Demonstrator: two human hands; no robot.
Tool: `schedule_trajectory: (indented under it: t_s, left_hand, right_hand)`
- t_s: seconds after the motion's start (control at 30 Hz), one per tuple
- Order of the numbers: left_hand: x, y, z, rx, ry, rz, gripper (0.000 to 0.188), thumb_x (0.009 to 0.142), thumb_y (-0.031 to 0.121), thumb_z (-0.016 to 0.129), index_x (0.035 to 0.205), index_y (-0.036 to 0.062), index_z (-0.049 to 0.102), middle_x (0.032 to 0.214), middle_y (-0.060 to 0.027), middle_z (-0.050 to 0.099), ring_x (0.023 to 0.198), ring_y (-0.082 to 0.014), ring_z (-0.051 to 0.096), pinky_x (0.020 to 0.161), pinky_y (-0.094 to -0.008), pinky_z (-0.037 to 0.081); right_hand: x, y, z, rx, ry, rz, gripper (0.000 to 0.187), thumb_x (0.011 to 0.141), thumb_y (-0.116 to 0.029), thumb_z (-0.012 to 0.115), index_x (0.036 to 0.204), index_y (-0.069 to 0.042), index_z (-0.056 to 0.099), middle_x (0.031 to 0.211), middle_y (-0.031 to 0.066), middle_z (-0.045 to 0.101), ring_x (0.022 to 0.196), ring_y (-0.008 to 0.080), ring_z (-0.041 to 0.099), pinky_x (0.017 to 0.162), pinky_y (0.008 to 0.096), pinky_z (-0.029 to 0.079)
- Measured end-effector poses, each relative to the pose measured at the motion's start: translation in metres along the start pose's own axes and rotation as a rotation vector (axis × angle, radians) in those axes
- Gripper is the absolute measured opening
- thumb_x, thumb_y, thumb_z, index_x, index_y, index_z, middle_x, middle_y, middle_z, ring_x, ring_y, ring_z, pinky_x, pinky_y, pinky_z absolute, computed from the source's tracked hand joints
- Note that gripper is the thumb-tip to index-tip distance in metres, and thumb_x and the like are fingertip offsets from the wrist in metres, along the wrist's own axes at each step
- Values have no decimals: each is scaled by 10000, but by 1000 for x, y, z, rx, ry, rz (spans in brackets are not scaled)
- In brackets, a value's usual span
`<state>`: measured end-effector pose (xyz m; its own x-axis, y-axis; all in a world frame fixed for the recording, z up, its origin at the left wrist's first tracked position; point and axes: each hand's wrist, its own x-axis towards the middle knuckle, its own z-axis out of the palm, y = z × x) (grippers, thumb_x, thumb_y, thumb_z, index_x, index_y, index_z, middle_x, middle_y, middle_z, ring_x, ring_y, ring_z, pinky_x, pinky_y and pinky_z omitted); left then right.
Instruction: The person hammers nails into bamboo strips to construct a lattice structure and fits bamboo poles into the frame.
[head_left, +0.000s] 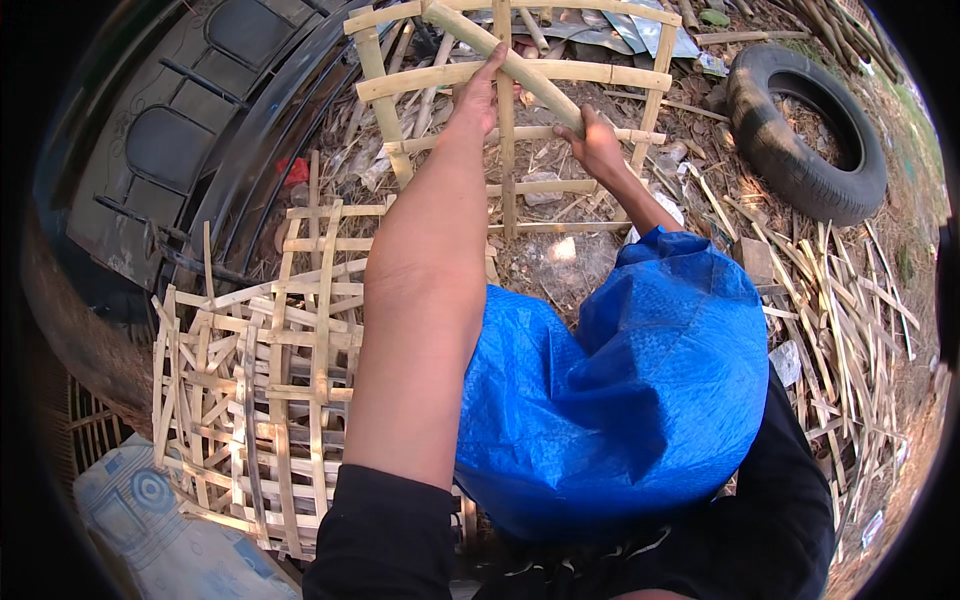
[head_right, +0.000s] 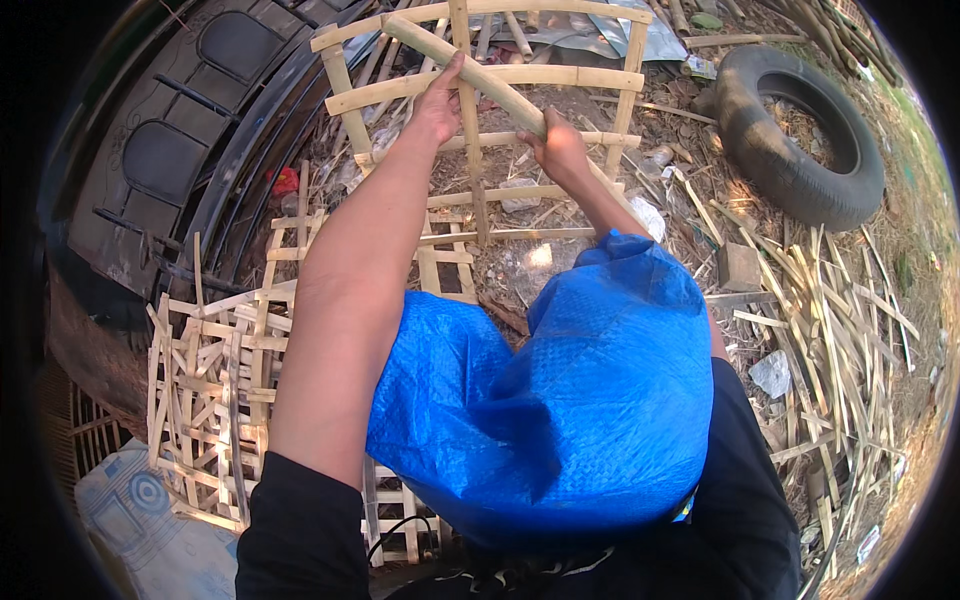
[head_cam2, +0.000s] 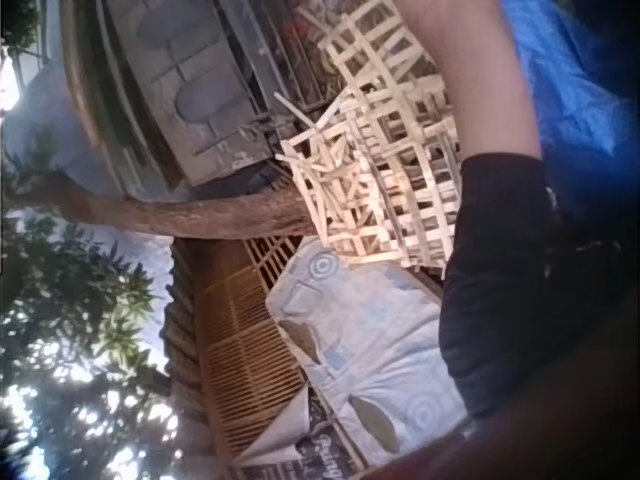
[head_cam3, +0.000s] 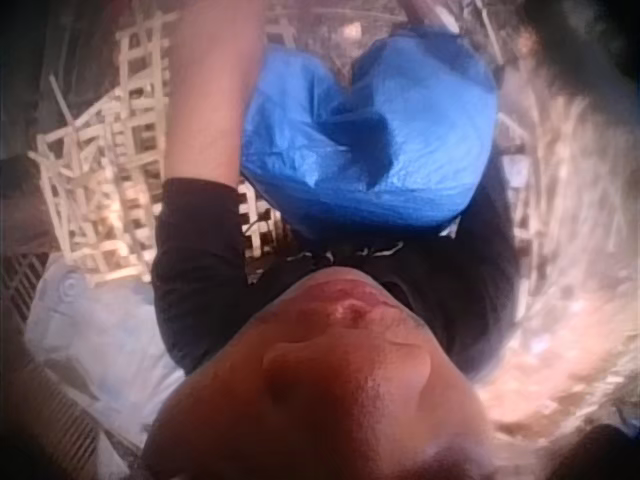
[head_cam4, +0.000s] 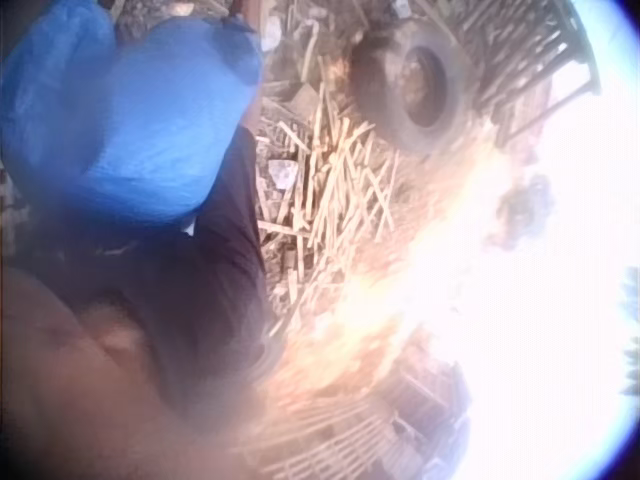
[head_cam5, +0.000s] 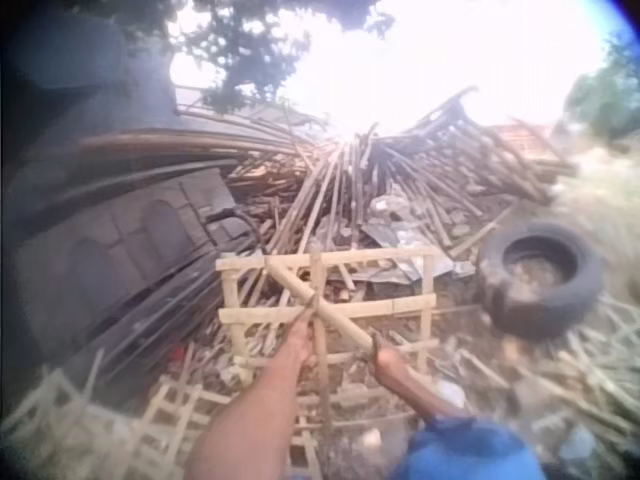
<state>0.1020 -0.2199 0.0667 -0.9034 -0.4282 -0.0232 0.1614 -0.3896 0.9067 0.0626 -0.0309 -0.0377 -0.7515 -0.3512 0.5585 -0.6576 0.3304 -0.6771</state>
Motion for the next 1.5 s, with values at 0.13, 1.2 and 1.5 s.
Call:
schedule_trajectory:
  t_s: [0.13, 1.2, 1.5]
  left_hand:
    - [7, 0, -7, 38, -109, -11, 559, 815, 254, 797, 1218, 4, 501, 1163, -136, 551, 1120, -291, 560, 886, -575, 579]
    - [24, 13, -31, -37, -3, -152, 887, 893, 596, 575, 1502, 64, 209, 1572, -108, 245, 1464, -260, 206, 1198, -449, 117]
    - [49, 10, -47, 28, 67, -185, 702, 944, 575, 501, 1461, 129, 336, 1542, -64, 308, 1410, -214, 293, 1176, -446, 176]
  right_hand:
    - [-3, 1, 12, 109, 22, 14, 532, 800, -343, 786, 1005, 37, 477, 871, 262, 621, 845, 435, 623, 735, 474, 482]
    - [-237, 91, -199, -68, 392, 490, 274, 810, -249, 759, 886, -14, 640, 885, 176, 605, 851, 290, 568, 774, 407, 446]
    - [-412, -22, -443, -413, 800, 829, 335, 931, -362, 647, 986, -31, 636, 773, 29, 622, 696, 92, 523, 615, 268, 415]
